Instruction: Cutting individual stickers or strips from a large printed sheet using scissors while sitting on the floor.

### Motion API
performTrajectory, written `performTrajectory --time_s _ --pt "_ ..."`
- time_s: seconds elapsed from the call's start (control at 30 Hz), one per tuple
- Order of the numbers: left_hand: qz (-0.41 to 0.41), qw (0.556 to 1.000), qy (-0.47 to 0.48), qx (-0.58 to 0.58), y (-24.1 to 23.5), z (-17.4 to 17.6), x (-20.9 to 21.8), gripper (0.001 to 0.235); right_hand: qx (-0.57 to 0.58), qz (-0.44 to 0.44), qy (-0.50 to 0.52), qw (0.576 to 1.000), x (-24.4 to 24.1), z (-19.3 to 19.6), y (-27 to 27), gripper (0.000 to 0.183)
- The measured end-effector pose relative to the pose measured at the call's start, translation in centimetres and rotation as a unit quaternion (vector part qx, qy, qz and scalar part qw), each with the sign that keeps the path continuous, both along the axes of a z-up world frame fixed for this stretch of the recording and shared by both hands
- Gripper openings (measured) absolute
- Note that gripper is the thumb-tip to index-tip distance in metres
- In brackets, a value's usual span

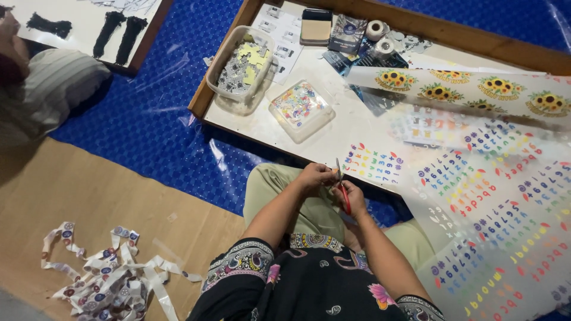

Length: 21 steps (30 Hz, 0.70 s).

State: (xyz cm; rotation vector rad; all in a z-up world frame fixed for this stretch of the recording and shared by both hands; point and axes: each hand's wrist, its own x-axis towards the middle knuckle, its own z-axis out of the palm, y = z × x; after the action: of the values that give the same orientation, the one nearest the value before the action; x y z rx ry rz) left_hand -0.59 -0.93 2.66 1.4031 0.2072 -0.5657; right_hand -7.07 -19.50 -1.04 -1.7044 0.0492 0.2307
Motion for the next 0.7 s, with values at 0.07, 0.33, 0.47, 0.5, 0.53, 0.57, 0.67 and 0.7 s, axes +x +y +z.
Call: performTrajectory --time_s 0.07,0.33,0.47,0.5,0.53,0.57,0.67,0.7 --pt "-0.001 1.000 0.000 0.005 0.0 -0.4 0.1 0.019 0.000 -0.001 0.002 1.000 0.0 -0.3 -0.2 0.027" --pt "-0.009 1.000 0.008 0.009 0.4 1.0 0.1 0.027 -0.040 -0.017 0.002 0.999 -0.1 -0.3 0.3 0.024" --pt "0.003 1.000 0.002 0.001 0.1 0.1 0.5 0.018 0.005 -0.018 0.032 0.999 -0.1 1.8 0.7 0.024" --pt "0.014 1.000 0.010 -0.005 0.1 0.4 0.0 0.019 0.017 -0.015 0.034 0.999 -0.5 1.7 0.7 0.024" --pt "0.011 1.000 0.012 -0.005 0.0 -0.3 -0.1 0.019 0.017 -0.018 0.036 0.999 -0.6 1.4 0.6 0.024" --pt "0.018 1.000 0.009 -0.012 0.1 -0.9 0.1 0.019 -0.001 -0.021 0.024 0.999 -0.5 1.1 0.6 0.022" --pt "0.020 1.000 -0.002 -0.015 0.4 -2.1 0.3 0.018 -0.043 -0.034 -0.004 0.998 -0.6 0.5 0.5 0.022" --pt "0.014 1.000 -0.012 -0.011 0.5 -2.4 0.3 0.016 -0.067 -0.045 -0.022 0.996 -0.6 0.3 0.4 0.023"
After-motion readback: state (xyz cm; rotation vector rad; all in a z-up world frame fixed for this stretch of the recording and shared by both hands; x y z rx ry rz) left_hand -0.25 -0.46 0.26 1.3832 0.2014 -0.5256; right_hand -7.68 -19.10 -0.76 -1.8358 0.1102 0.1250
